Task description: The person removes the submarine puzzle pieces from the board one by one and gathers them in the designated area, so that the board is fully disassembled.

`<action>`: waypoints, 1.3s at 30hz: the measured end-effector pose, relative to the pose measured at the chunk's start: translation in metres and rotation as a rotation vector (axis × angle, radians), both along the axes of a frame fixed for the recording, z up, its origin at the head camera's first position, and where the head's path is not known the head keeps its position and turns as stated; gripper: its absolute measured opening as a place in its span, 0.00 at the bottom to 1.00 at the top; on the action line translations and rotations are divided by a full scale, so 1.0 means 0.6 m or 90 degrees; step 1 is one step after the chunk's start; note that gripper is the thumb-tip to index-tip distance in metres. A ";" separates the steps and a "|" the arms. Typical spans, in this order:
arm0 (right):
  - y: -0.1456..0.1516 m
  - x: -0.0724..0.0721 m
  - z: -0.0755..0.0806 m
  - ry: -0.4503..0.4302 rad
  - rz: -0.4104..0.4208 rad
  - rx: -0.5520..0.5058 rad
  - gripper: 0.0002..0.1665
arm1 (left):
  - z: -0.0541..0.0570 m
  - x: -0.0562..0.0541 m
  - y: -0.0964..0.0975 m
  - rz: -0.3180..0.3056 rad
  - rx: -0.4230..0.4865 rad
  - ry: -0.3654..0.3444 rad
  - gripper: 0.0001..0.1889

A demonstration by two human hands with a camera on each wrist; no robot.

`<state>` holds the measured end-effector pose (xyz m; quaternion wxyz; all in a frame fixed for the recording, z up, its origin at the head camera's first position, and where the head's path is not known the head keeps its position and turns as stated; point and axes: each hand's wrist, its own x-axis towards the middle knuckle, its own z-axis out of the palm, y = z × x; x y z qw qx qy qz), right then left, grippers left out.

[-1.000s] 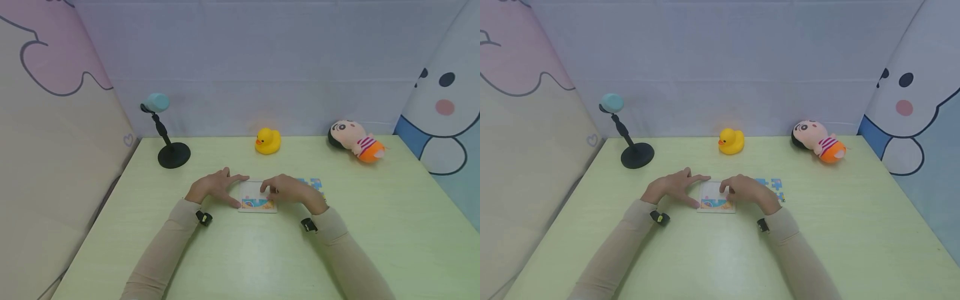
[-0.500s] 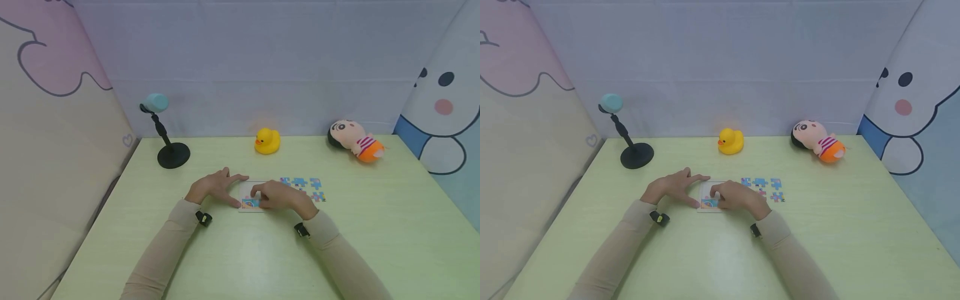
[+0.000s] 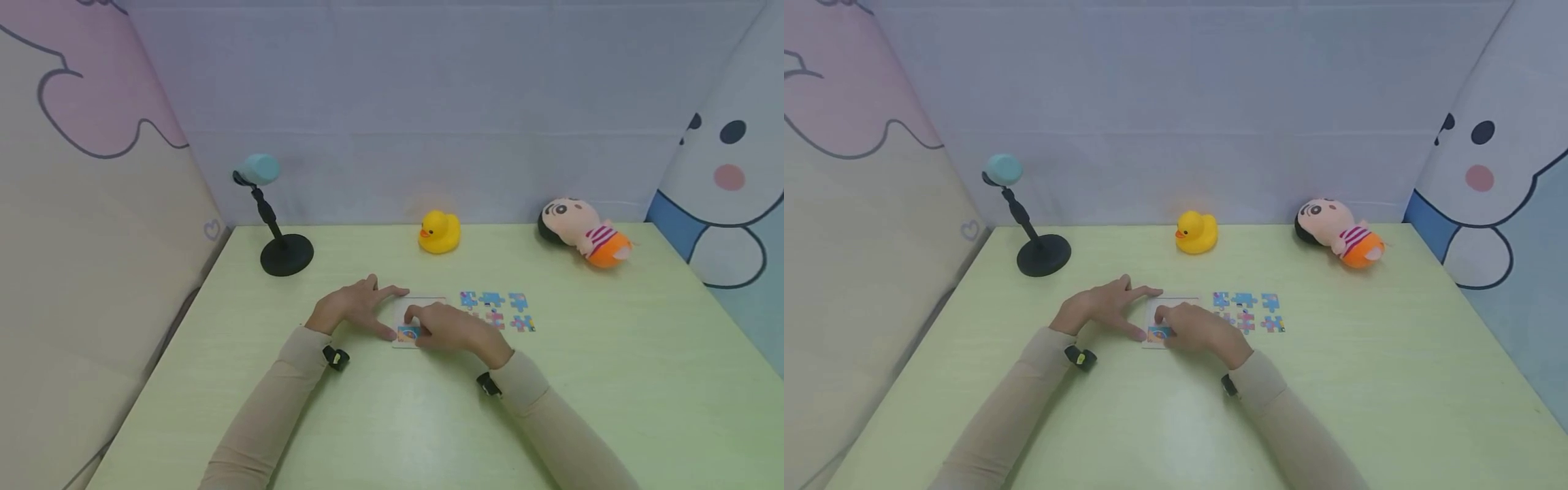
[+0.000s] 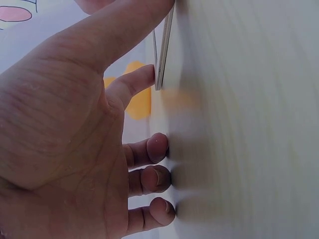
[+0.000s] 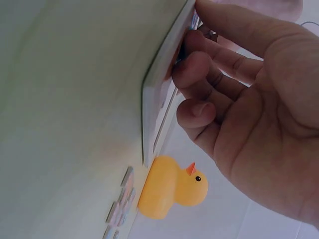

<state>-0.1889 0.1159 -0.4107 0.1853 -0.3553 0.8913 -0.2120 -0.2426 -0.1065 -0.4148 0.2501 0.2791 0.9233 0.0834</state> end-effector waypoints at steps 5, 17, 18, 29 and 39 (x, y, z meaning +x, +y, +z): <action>-0.007 0.006 -0.003 0.008 -0.018 0.012 0.15 | -0.003 0.001 0.000 0.003 -0.001 0.001 0.49; -0.017 0.010 -0.008 0.003 -0.047 0.030 0.14 | -0.007 0.002 0.000 0.005 0.014 -0.001 0.49; -0.017 0.011 -0.007 0.004 -0.047 0.028 0.14 | -0.008 0.002 0.000 0.005 0.014 0.000 0.49; -0.016 0.013 -0.004 0.021 -0.037 -0.003 0.15 | -0.008 -0.002 -0.001 0.005 0.001 0.001 0.49; -0.013 0.010 -0.002 0.020 -0.039 -0.007 0.12 | -0.006 -0.001 0.000 0.006 -0.007 0.002 0.49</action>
